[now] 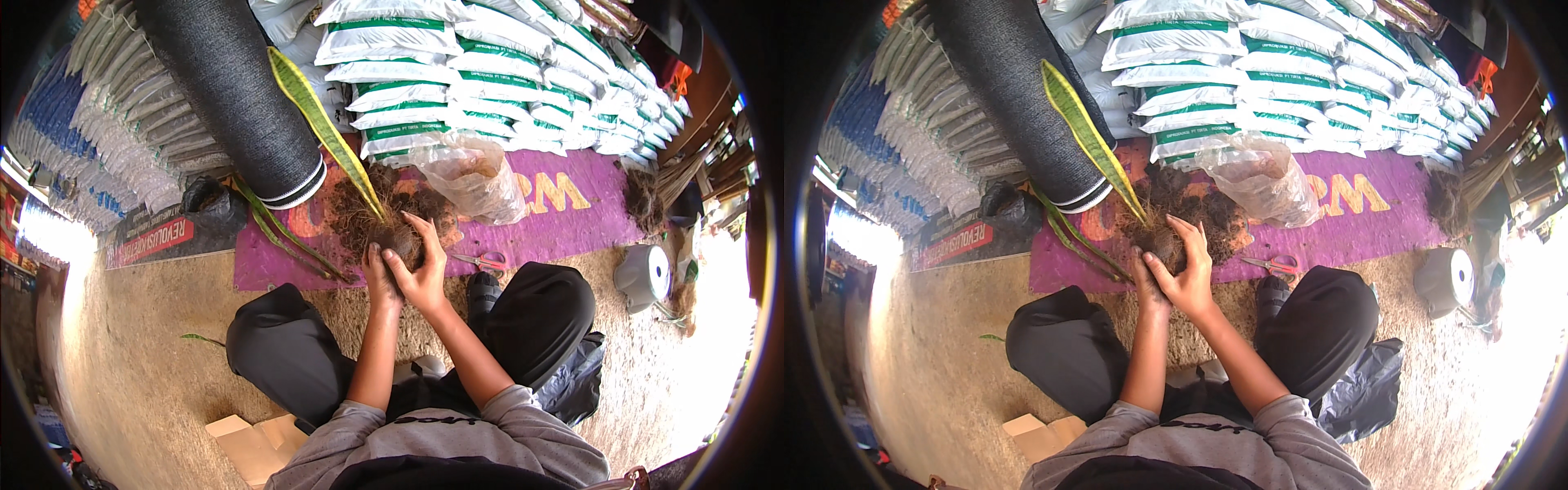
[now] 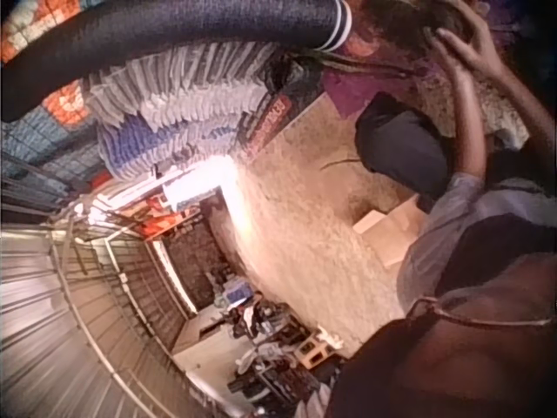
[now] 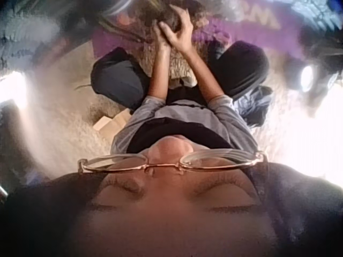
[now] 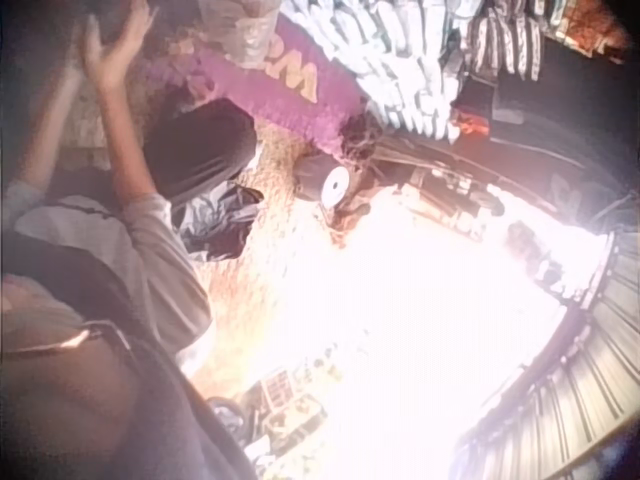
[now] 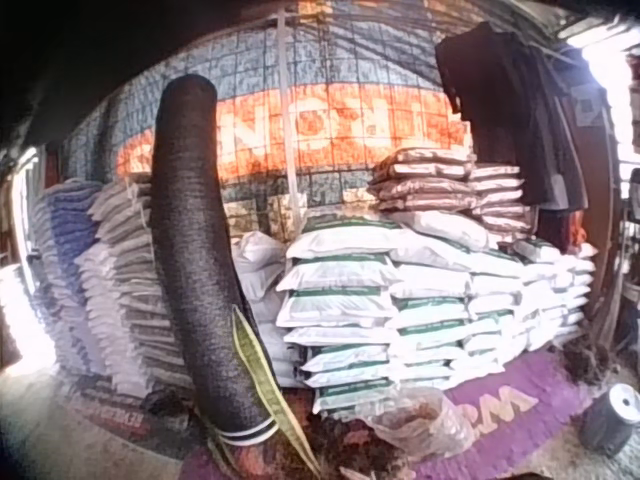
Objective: The person sits on the floor and wraps a plant's root ball with soil and fibrous material by hand. They repeatedly add material and press it around the roots to form a compact bundle.
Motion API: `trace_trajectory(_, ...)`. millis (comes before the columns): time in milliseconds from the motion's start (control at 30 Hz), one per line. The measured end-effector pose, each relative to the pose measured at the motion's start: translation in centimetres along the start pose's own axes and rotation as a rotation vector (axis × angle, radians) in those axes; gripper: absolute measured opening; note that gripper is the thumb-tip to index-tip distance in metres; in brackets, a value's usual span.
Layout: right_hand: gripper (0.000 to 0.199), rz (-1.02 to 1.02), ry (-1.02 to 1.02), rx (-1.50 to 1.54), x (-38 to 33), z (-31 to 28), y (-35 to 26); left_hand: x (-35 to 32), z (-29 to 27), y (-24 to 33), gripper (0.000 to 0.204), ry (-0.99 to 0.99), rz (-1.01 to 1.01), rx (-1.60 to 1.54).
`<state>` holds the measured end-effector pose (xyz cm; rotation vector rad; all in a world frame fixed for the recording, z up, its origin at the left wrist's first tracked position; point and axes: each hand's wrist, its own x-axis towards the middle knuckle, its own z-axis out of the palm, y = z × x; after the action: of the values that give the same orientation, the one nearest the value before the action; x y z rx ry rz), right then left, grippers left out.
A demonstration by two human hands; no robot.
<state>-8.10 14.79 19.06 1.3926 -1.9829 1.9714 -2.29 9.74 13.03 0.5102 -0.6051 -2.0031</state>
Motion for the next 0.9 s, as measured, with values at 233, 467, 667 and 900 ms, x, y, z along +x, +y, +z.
trace_trajectory(233, 0.05, 0.088, 0.01, 0.107, 0.1, -0.4, -0.4, -1.6, 3.7, 1.7, 0.048, 0.029, 0.007, -0.05)
trace_trajectory(467, 0.042, 0.047, 0.02, 0.09, 0.0, 0.0, -1.0, -1.4, 3.0, 1.8, 0.049, 0.125, -0.022, -0.019)
trace_trajectory(667, 0.037, 0.046, 0.018, 0.105, -0.1, -0.5, -1.5, -1.5, 3.1, 1.7, 0.045, 0.087, -0.023, -0.113)
trace_trajectory(900, 0.032, 0.119, -0.004, 0.126, 0.0, -0.3, -1.7, -1.8, 3.9, 2.6, 0.041, 0.15, -0.046, -0.234)
